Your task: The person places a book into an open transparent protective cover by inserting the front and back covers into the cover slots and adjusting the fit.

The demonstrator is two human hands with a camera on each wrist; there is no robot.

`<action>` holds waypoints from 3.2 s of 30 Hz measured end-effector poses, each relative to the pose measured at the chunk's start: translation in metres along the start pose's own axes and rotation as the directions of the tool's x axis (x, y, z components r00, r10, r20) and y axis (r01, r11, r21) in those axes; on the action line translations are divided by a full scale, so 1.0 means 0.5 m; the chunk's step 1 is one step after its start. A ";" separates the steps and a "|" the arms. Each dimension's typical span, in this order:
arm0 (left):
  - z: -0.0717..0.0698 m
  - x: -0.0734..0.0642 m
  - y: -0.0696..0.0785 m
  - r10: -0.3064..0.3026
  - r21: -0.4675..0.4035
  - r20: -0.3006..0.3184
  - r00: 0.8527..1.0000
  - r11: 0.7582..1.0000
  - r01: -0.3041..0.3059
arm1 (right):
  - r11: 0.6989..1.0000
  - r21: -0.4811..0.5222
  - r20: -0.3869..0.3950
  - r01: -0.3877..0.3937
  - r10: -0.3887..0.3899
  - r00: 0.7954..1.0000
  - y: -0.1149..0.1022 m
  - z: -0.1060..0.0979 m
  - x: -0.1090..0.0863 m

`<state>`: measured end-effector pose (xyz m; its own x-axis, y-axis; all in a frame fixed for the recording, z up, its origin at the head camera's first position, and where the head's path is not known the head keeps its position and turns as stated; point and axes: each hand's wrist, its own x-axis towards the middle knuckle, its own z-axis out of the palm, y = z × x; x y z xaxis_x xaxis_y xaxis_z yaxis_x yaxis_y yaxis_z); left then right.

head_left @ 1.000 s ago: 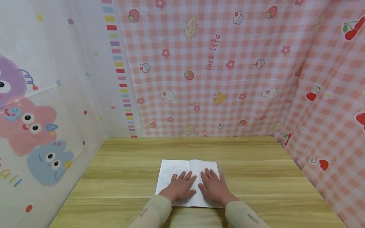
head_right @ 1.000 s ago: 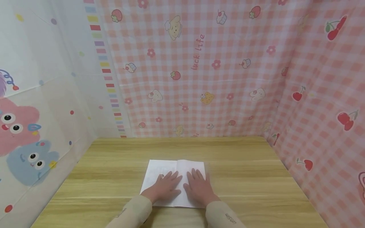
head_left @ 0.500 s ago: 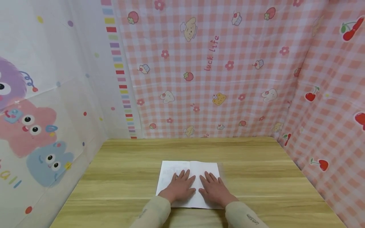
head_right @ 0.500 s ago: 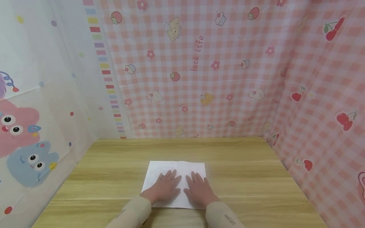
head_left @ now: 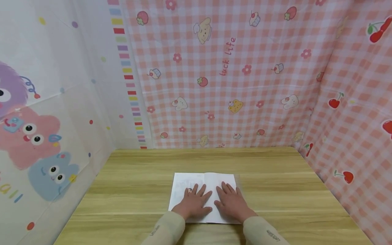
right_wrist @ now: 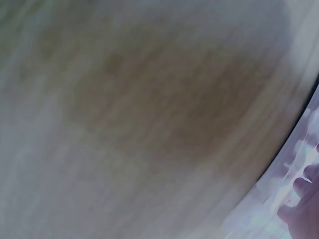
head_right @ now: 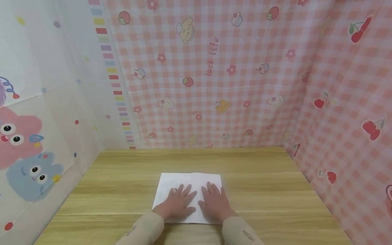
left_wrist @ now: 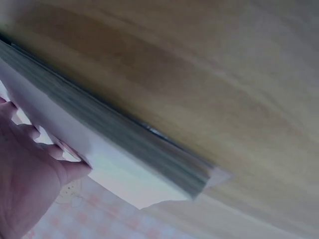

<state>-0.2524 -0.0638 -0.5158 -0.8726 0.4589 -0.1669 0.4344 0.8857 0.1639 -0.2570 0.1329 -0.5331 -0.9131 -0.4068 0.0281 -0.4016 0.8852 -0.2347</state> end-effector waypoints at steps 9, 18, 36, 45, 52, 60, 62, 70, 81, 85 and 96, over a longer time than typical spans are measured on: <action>0.000 0.002 0.002 0.025 -0.034 0.012 1.000 0.999 -0.024 | 0.998 0.056 0.038 0.018 -0.020 0.999 -0.001 0.006 -0.004; 0.019 0.010 -0.031 0.018 -0.127 0.002 1.000 0.992 -0.018 | 0.999 0.042 0.053 0.007 -0.009 0.999 -0.006 0.002 -0.010; -0.011 -0.012 -0.001 -0.013 -0.015 -0.002 1.000 1.000 0.013 | 1.000 0.023 0.014 -0.012 0.012 1.000 -0.020 -0.009 -0.007; -0.007 -0.004 -0.004 -0.017 -0.003 0.017 1.000 1.000 0.017 | 0.999 -0.014 -0.034 -0.042 0.042 0.999 -0.014 -0.022 -0.005; -0.007 -0.004 -0.005 -0.006 -0.018 0.024 1.000 1.000 0.006 | 0.995 -0.023 -0.124 -0.098 0.095 0.988 0.015 -0.034 -0.001; 0.018 0.008 -0.019 0.019 -0.033 -0.002 1.000 0.999 -0.019 | 0.960 0.069 -0.150 -0.272 0.280 0.948 0.060 -0.035 0.002; 0.026 0.015 -0.024 0.022 -0.035 0.000 1.000 0.999 -0.022 | 0.948 0.075 -0.158 -0.308 0.316 0.935 0.063 -0.041 -0.003; 0.035 0.017 -0.028 0.026 -0.032 -0.021 0.999 0.999 -0.027 | 0.933 0.087 -0.206 -0.350 0.360 0.910 0.058 -0.062 -0.016; 0.014 -0.004 -0.014 0.015 -0.031 -0.027 1.000 0.999 -0.015 | 0.901 0.292 -0.177 -0.322 0.382 0.907 0.056 -0.070 -0.016; 0.028 0.005 -0.020 0.007 -0.032 -0.024 1.000 0.999 -0.008 | 0.864 0.391 -0.164 -0.318 0.405 0.900 0.052 -0.081 -0.020; 0.040 0.012 -0.028 0.013 -0.068 -0.042 0.999 0.998 -0.016 | 0.741 0.577 -0.117 -0.343 0.491 0.864 0.057 -0.079 -0.003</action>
<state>-0.2594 -0.0719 -0.5387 -0.8754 0.4674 -0.1235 0.4323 0.8712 0.2327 -0.2698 0.1678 -0.5016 -0.9937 0.1094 0.0226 0.0563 0.6651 -0.7446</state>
